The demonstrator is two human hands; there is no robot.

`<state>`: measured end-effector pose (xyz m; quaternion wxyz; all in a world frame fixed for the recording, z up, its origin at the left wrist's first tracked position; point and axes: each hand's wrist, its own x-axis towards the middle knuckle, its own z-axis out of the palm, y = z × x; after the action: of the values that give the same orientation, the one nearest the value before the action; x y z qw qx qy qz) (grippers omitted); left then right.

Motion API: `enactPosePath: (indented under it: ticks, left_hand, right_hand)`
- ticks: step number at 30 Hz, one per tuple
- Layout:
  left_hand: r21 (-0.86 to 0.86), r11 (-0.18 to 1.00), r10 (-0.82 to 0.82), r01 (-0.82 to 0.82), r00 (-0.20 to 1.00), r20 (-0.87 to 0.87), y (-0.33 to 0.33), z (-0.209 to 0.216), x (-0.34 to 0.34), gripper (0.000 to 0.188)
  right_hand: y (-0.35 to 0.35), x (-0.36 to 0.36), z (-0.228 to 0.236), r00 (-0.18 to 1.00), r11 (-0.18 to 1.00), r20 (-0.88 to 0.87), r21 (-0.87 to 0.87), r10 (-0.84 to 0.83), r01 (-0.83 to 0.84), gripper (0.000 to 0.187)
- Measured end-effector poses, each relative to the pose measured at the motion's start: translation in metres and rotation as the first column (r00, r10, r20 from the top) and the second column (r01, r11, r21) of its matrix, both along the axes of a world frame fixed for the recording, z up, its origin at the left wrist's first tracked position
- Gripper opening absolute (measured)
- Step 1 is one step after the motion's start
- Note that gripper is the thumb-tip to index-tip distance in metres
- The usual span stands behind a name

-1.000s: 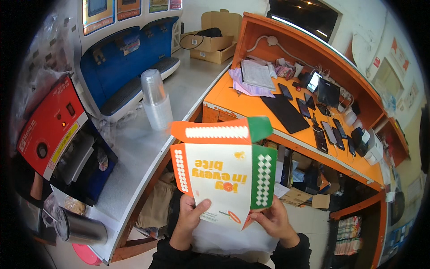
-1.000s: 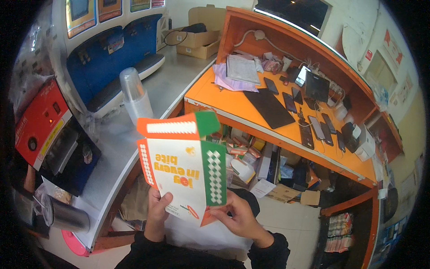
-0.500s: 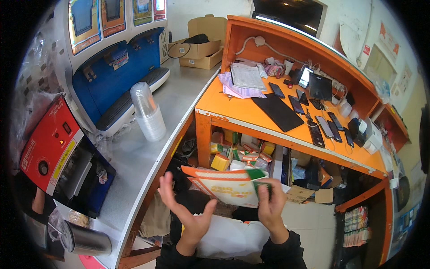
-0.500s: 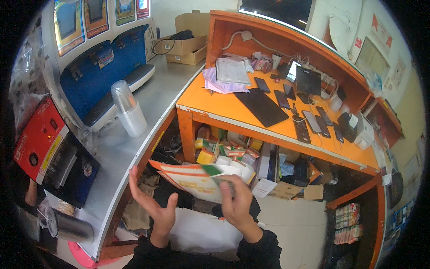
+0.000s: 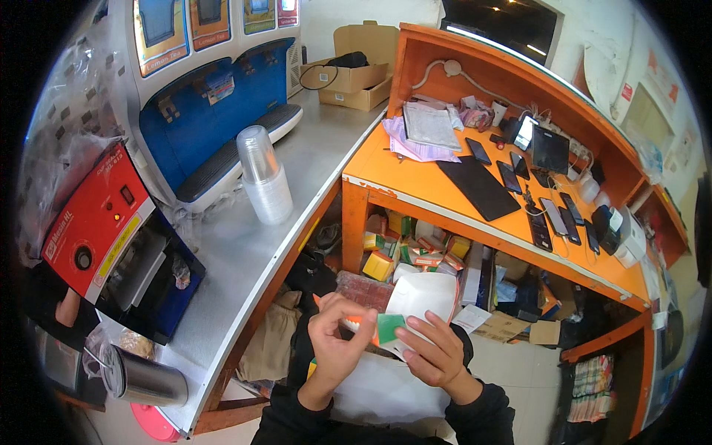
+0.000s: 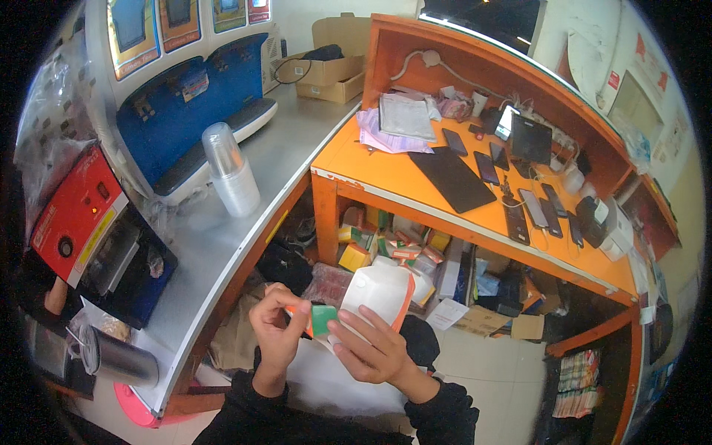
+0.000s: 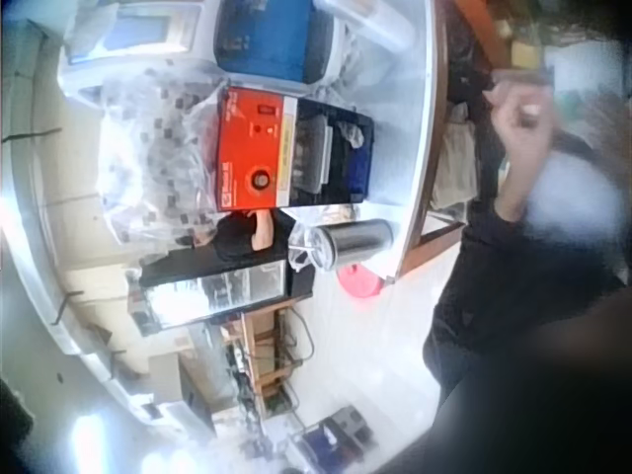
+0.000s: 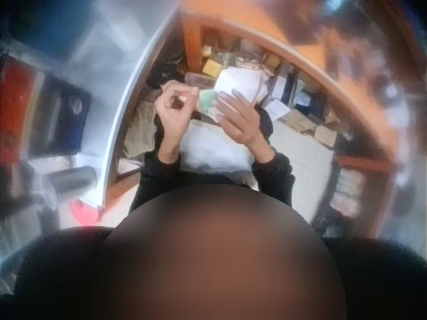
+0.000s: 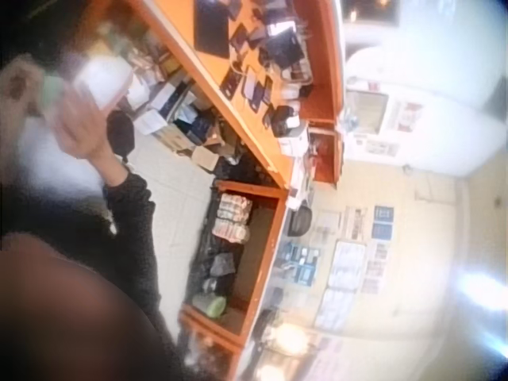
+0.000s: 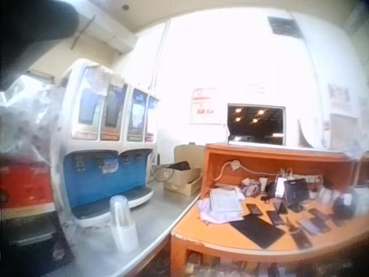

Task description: The person assembles small paper boxes by folding flat pieces into box shapes and tucking flaps to secure them. The person repeatedly picks up flat paper pieces, folds them into boxes, and places the finished boxes into a white bag.

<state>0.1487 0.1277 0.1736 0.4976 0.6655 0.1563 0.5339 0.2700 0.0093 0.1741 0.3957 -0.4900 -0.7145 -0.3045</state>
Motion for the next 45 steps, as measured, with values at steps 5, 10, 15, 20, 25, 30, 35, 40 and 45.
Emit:
enactPosePath:
  ticks: [5, 10, 15, 20, 25, 30, 35, 40, 45]
  left_hand:
    - [0.186, 0.98, -0.061, 0.072, 0.996, -0.065, 0.0, 0.009, -0.006, 0.009]
    - [0.27, 0.955, -0.1, 0.124, 0.99, -0.102, -0.002, 0.016, -0.009, 0.008]
    - [0.421, 0.879, -0.175, 0.225, 0.972, -0.156, -0.003, 0.014, -0.015, 0.007]
    - [0.675, 0.705, 0.231, -0.218, 0.97, 0.072, -0.016, -0.001, -0.032, 0.007]
    - [0.671, 0.647, 0.309, -0.363, 0.929, 0.205, -0.01, -0.006, -0.033, 0.012]
    - [0.588, 0.803, 0.206, -0.101, 0.972, -0.115, -0.005, 0.012, -0.012, 0.016]
    - [-0.398, 0.614, -0.725, 0.682, 0.686, 0.055, -0.004, 0.024, -0.016, 0.013]
    - [-0.431, 0.562, -0.63, 0.706, 0.703, 0.33, -0.008, 0.001, 0.002, 0.019]
    - [-0.371, 0.698, -0.497, 0.613, 0.787, 0.366, 0.002, -0.003, 0.006, 0.026]
  right_hand:
    - [-0.004, -0.009, 0.004, 0.965, 0.992, -0.263, -0.127, -0.017, -0.017, 0.025]
    - [-0.003, -0.014, 0.01, 0.876, 0.982, -0.476, -0.118, 0.073, -0.147, 0.028]
    - [-0.014, -0.001, 0.016, 0.564, 0.768, -0.812, -0.263, 0.15, -0.584, 0.029]
    - [-0.005, -0.025, 0.002, 0.244, 0.765, -0.966, -0.095, 0.083, -0.637, 0.009]
    - [0.004, -0.062, -0.02, 0.715, 0.958, -0.682, -0.075, 0.154, -0.278, 0.019]
    - [-0.001, -0.02, -0.019, 0.658, 0.995, -0.752, 0.096, 0.047, 0.038, 0.026]
    - [0.01, 0.004, -0.009, 0.087, 0.983, -0.993, 0.059, 0.075, -0.174, 0.026]
    - [0.024, -0.008, -0.017, 0.438, 0.971, -0.896, -0.166, -0.076, -0.173, 0.031]
    - [-0.01, -0.01, -0.011, 0.311, 0.864, -0.942, -0.05, 0.125, -0.501, 0.04]
